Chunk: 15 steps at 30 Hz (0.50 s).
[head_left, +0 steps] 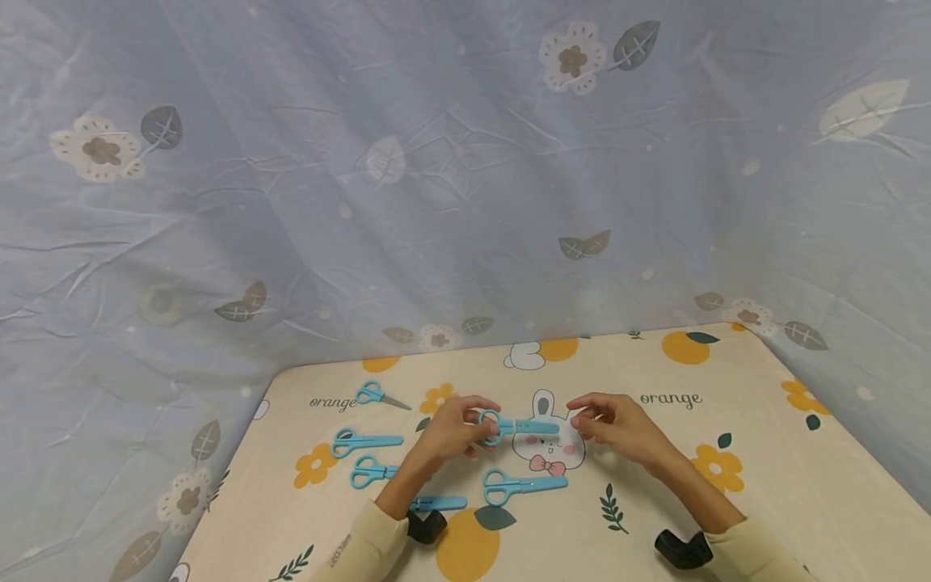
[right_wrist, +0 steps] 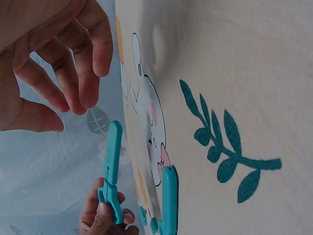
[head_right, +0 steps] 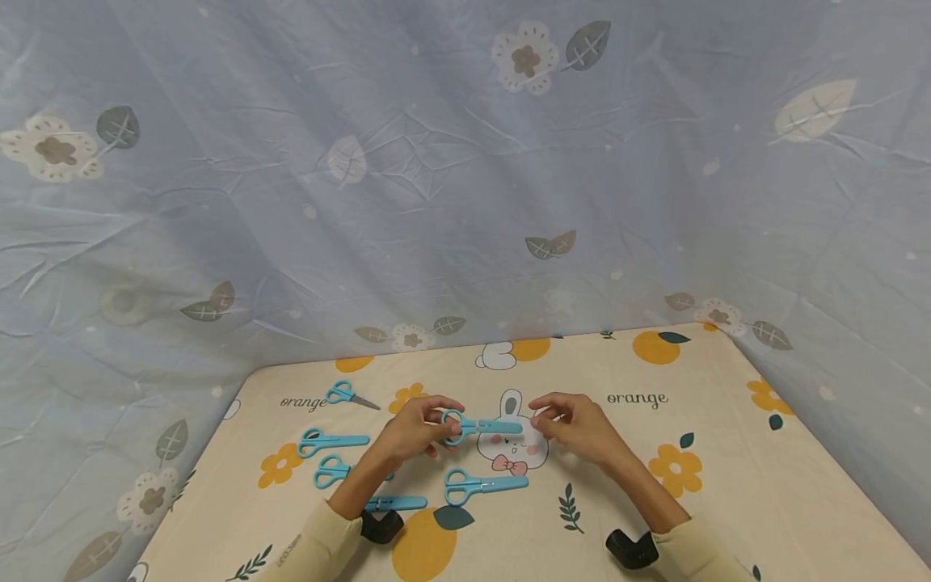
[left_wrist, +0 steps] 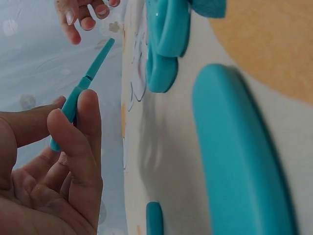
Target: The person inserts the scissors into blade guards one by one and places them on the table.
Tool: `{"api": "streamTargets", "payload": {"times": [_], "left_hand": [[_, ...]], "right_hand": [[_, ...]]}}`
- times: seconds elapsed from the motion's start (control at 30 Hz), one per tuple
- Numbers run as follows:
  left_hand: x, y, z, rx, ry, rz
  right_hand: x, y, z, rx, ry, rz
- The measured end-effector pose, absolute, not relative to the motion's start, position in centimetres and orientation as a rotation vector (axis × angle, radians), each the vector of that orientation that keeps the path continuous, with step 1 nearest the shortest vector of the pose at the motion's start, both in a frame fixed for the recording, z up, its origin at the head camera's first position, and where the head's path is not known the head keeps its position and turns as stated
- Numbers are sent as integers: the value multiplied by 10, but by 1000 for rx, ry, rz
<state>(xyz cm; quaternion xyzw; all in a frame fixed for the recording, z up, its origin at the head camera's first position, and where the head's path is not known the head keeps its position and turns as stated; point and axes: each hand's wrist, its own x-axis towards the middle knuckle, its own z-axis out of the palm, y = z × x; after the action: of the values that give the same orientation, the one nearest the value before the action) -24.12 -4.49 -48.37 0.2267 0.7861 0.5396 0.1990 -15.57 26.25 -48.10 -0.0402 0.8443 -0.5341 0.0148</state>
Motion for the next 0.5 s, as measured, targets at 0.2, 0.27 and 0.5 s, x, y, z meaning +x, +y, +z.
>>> {"api": "streamTargets", "payload": {"times": [0.2,0.27,0.5], "left_hand": [[-240,-43,-489,639,2223,1488],[-240,-42,-491,645,2239,1475],[-239,-41,-496,657,2272,1441]], "right_hand": [[-155,262,-483,-117,2675,-1645],[-155,262,-484,-121,2682,-1648],[-156,262,-485,-138,2715,-1637]]}}
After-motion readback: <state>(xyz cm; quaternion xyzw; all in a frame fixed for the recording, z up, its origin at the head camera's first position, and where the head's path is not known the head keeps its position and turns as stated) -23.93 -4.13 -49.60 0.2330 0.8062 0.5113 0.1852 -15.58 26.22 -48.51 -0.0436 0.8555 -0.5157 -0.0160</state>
